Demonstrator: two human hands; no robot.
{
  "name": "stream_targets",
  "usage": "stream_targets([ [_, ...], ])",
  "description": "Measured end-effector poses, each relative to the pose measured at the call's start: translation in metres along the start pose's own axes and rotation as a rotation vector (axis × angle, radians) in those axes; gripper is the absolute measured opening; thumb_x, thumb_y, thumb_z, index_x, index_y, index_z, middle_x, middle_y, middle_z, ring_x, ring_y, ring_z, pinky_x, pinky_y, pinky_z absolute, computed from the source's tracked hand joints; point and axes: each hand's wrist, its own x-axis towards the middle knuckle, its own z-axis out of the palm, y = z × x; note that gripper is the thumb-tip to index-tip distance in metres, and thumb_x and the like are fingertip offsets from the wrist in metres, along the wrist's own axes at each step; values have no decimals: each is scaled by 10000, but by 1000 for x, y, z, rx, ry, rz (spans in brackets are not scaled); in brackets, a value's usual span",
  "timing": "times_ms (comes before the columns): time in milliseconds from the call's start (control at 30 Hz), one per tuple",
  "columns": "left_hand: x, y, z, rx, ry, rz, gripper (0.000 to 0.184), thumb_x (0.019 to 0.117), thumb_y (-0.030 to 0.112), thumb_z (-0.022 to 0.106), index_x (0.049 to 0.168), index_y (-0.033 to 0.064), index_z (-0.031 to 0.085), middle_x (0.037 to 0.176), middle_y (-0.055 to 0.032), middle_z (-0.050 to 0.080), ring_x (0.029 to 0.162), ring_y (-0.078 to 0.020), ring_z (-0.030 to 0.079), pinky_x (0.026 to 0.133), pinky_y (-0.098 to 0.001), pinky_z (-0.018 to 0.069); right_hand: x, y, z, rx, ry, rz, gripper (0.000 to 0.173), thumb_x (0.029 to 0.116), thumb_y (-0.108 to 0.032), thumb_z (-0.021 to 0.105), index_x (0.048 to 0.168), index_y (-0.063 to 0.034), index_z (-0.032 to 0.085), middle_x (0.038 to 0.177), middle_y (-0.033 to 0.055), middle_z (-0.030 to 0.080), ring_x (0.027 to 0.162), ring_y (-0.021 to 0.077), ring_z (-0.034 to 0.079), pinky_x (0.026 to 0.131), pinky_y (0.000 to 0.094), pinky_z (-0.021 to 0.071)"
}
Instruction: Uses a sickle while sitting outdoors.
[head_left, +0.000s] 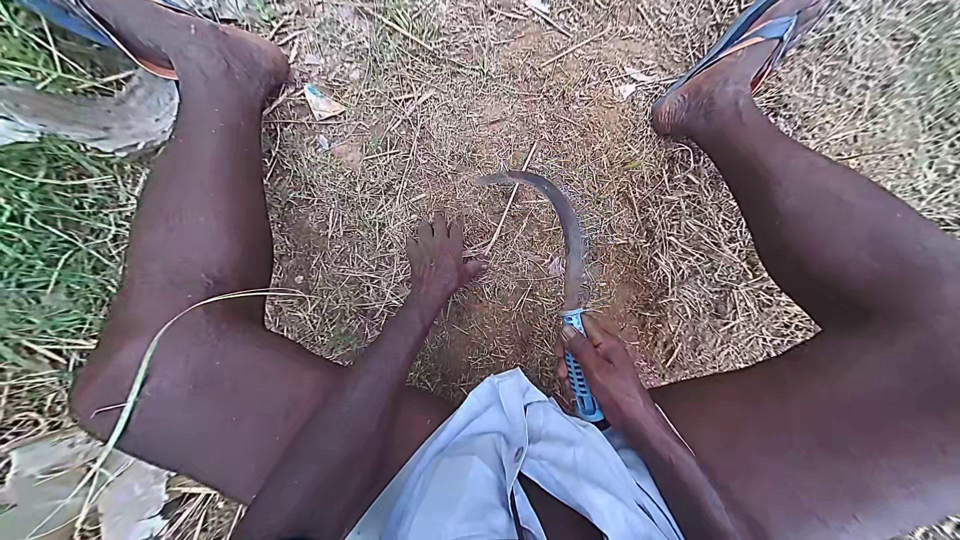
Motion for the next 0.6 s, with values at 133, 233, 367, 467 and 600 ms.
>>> stream_targets([
  [133, -13, -9, 8, 2, 35, 76, 588, 876, 295, 813, 1325, -28, 611, 1395, -316, 523, 1225, -556, 516, 875, -706, 468, 1, 0, 0, -35, -3, -6, 302, 1075, -239, 427, 1222, -4, 546, 798, 21, 633, 554, 116, 602, 480, 260, 535],
  [233, -8, -13, 3, -4, 25, 69, 338, 945, 129, 707, 1224, -44, 625, 1234, -308, 603, 1148, -540, 582, 846, -685, 506, 0, 1, -2, -30, 0, -10, 287, 1075, -230, 429, 1219, -8, 541, 791, 18, 629, 558, 119, 605, 493, 260, 541],
  [367, 5, -20, -11, -22, -40, 9, 262, 1006, 92, 575, 1227, -30, 644, 1254, -284, 624, 1167, -512, 601, 884, -675, 508, 2, 1, -1, -62, -25, -13, 282, 1077, -216, 433, 1226, -3, 542, 787, 18, 626, 566, 108, 604, 513, 255, 543],
  [467, 7, -22, -22, -98, -49, 33, 258, 1013, 112, 585, 1200, -57, 643, 1227, -285, 626, 1141, -492, 622, 918, -663, 508, 7, 5, 4, -106, -90, 52, 319, 1089, -242, 426, 1274, -5, 529, 806, 19, 624, 585, 111, 608, 548, 271, 553],
  [600, 8, -15, -34, -265, -40, -56, 319, 1020, 62, 528, 1303, -69, 595, 1305, -292, 589, 1193, -476, 603, 980, -651, 487, 5, 17, -1, -215, -246, 111, 313, 1092, -286, 423, 1235, -39, 552, 752, 3, 593, 559, 108, 578, 551, 278, 533],
])
